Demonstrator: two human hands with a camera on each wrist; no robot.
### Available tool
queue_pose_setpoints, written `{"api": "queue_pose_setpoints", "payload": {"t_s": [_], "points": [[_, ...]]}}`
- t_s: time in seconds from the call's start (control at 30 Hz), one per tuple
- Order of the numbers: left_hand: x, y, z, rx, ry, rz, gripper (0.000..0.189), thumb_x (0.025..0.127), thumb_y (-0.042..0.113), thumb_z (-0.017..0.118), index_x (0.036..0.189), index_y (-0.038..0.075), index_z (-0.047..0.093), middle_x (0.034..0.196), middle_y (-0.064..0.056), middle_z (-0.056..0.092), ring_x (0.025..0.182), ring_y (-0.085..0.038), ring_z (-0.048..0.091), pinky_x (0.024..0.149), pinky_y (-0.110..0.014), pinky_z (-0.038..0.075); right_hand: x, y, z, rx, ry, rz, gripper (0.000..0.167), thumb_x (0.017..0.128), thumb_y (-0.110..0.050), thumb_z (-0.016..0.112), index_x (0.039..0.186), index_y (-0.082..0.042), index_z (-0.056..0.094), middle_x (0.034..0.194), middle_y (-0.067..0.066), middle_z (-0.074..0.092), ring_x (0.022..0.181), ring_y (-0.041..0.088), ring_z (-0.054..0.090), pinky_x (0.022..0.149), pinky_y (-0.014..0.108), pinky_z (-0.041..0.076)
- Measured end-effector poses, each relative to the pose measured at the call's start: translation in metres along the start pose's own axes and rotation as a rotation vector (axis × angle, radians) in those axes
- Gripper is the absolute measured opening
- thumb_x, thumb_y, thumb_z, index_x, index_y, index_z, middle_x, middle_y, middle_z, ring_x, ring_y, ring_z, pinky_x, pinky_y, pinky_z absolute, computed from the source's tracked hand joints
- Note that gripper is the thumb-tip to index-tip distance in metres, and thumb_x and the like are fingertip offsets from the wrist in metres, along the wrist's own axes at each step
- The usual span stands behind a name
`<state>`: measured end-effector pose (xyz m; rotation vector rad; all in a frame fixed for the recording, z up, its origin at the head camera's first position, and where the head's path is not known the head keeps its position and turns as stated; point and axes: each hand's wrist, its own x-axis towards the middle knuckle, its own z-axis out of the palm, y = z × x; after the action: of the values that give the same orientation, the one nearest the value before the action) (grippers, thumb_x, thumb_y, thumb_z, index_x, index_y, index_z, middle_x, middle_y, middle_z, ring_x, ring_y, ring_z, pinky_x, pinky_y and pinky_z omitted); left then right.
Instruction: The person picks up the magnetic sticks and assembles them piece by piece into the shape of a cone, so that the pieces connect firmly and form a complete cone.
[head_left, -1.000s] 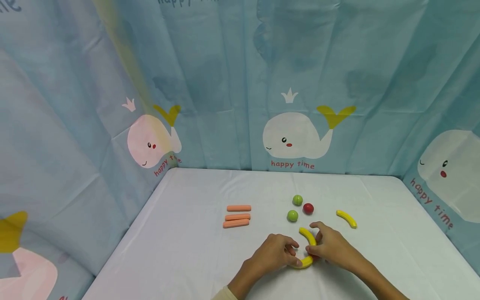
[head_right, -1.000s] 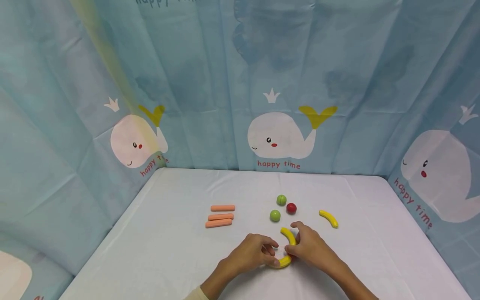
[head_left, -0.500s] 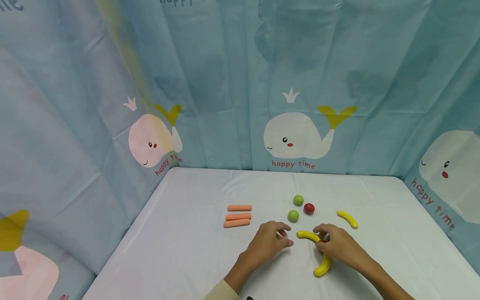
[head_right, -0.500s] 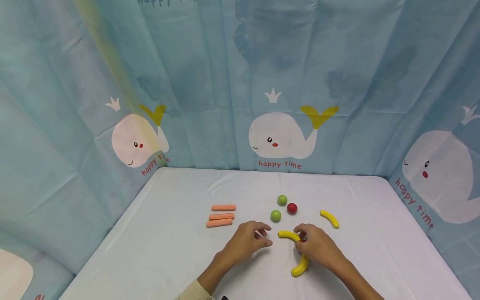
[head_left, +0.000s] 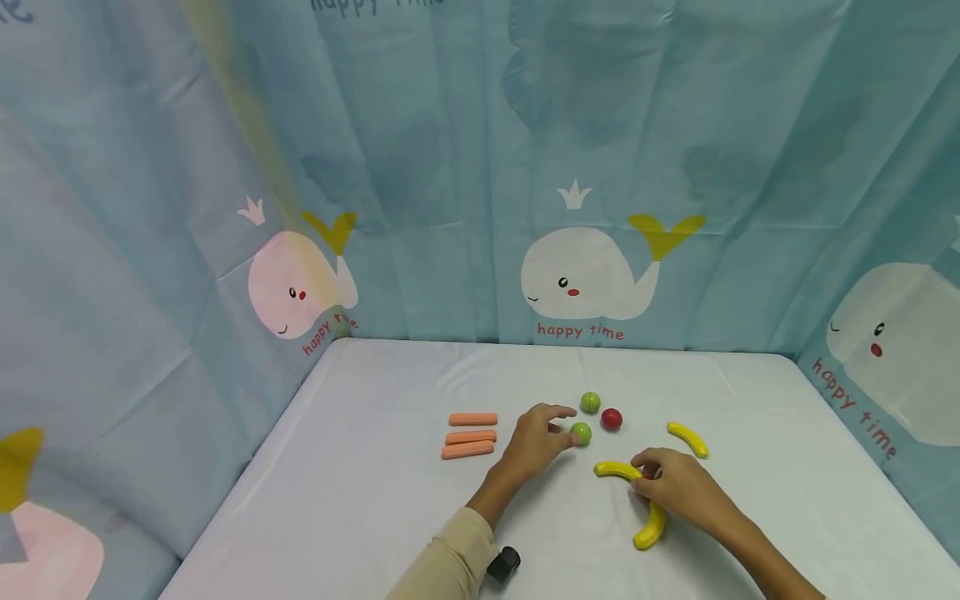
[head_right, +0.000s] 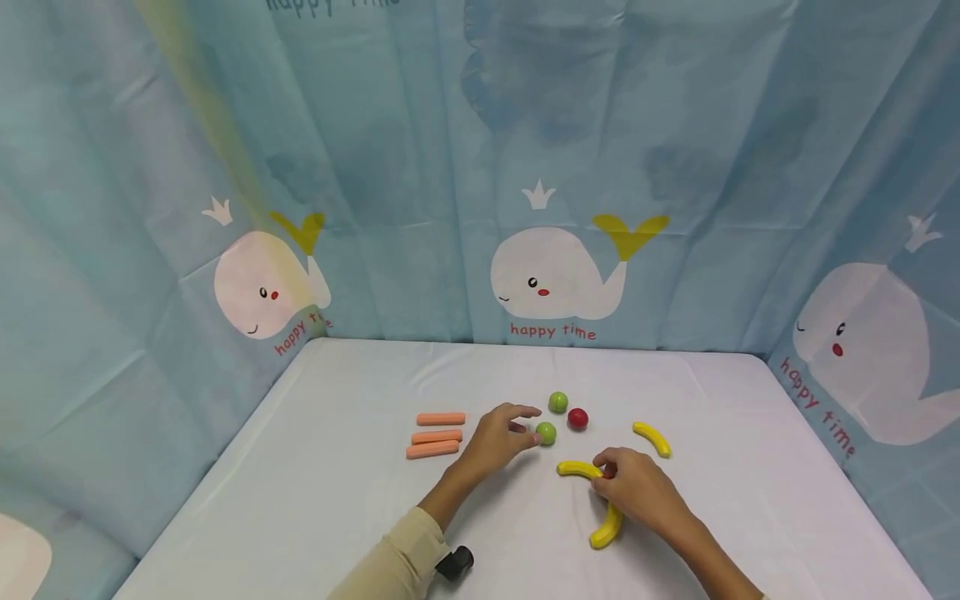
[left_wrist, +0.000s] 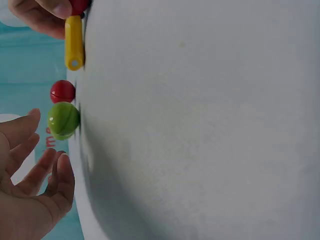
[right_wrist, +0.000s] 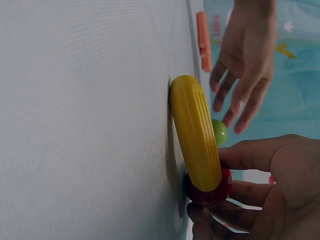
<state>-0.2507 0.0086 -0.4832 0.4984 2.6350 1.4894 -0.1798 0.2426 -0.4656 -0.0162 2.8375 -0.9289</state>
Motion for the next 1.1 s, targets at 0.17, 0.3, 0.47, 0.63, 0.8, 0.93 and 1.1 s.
{"api": "queue_pose_setpoints", "payload": {"t_s": [0.17, 0.3, 0.47, 0.63, 0.8, 0.93, 1.1], "points": [[0.009, -0.005, 0.006, 0.100, -0.022, -0.002, 0.042, 0.094, 0.017, 0.083, 0.135, 0.015, 0.074, 0.128, -0.005, 0.071, 0.101, -0.016, 0.065, 0.081, -0.028, 0.054, 0.002, 0.001, -0.001, -0.010, 0.005, 0.012, 0.031, 0.089, -0.016, 0.078, 0.117, -0.002, 0.076, 0.089, 0.001, 0.065, 0.080, 0.017, 0.056, 0.067, 0.032, 0.049], [0.011, -0.007, 0.008, 0.117, -0.034, -0.001, 0.042, 0.093, 0.016, 0.083, 0.134, 0.014, 0.074, 0.125, -0.001, 0.075, 0.101, -0.014, 0.067, 0.084, -0.029, 0.056, 0.003, 0.000, -0.001, -0.009, 0.001, 0.016, 0.033, 0.088, -0.016, 0.076, 0.118, -0.001, 0.075, 0.092, 0.002, 0.066, 0.081, 0.017, 0.057, 0.069, 0.033, 0.049], [0.011, -0.008, 0.009, 0.122, -0.045, 0.021, 0.039, 0.093, 0.014, 0.083, 0.131, 0.012, 0.075, 0.114, -0.002, 0.077, 0.095, -0.009, 0.066, 0.083, -0.027, 0.055, 0.004, 0.003, 0.000, -0.035, 0.011, 0.025, 0.031, 0.089, -0.017, 0.075, 0.116, -0.001, 0.076, 0.091, 0.002, 0.066, 0.081, 0.018, 0.057, 0.068, 0.033, 0.050], [0.012, -0.007, 0.010, 0.120, -0.041, 0.016, 0.032, 0.091, 0.013, 0.085, 0.123, 0.010, 0.078, 0.108, -0.001, 0.076, 0.089, -0.006, 0.061, 0.080, -0.025, 0.053, 0.005, 0.005, 0.003, -0.060, 0.030, 0.016, 0.029, 0.091, -0.021, 0.075, 0.112, -0.002, 0.077, 0.089, 0.002, 0.065, 0.080, 0.018, 0.056, 0.067, 0.034, 0.048], [0.009, -0.008, 0.010, 0.092, -0.029, -0.020, 0.030, 0.093, 0.013, 0.083, 0.122, 0.009, 0.076, 0.112, 0.001, 0.075, 0.090, -0.005, 0.061, 0.081, -0.024, 0.053, 0.005, 0.005, 0.004, -0.068, 0.048, 0.003, 0.026, 0.091, -0.021, 0.076, 0.109, -0.002, 0.077, 0.088, 0.002, 0.064, 0.081, 0.018, 0.056, 0.068, 0.034, 0.047], [0.005, -0.009, 0.009, 0.097, -0.031, -0.010, 0.038, 0.094, 0.012, 0.082, 0.131, 0.008, 0.073, 0.114, -0.003, 0.074, 0.091, -0.006, 0.060, 0.081, -0.025, 0.053, 0.005, 0.003, 0.004, -0.061, 0.055, 0.008, 0.021, 0.090, -0.019, 0.078, 0.104, -0.003, 0.078, 0.087, 0.002, 0.065, 0.080, 0.017, 0.056, 0.069, 0.033, 0.048], [0.001, -0.009, 0.007, 0.106, -0.047, -0.012, 0.035, 0.095, 0.014, 0.081, 0.130, 0.010, 0.075, 0.116, 0.000, 0.071, 0.091, -0.008, 0.058, 0.080, -0.025, 0.052, 0.004, 0.004, 0.004, -0.031, 0.070, 0.014, 0.021, 0.089, -0.016, 0.079, 0.104, -0.001, 0.077, 0.088, 0.003, 0.068, 0.080, 0.017, 0.058, 0.067, 0.030, 0.052]]}}
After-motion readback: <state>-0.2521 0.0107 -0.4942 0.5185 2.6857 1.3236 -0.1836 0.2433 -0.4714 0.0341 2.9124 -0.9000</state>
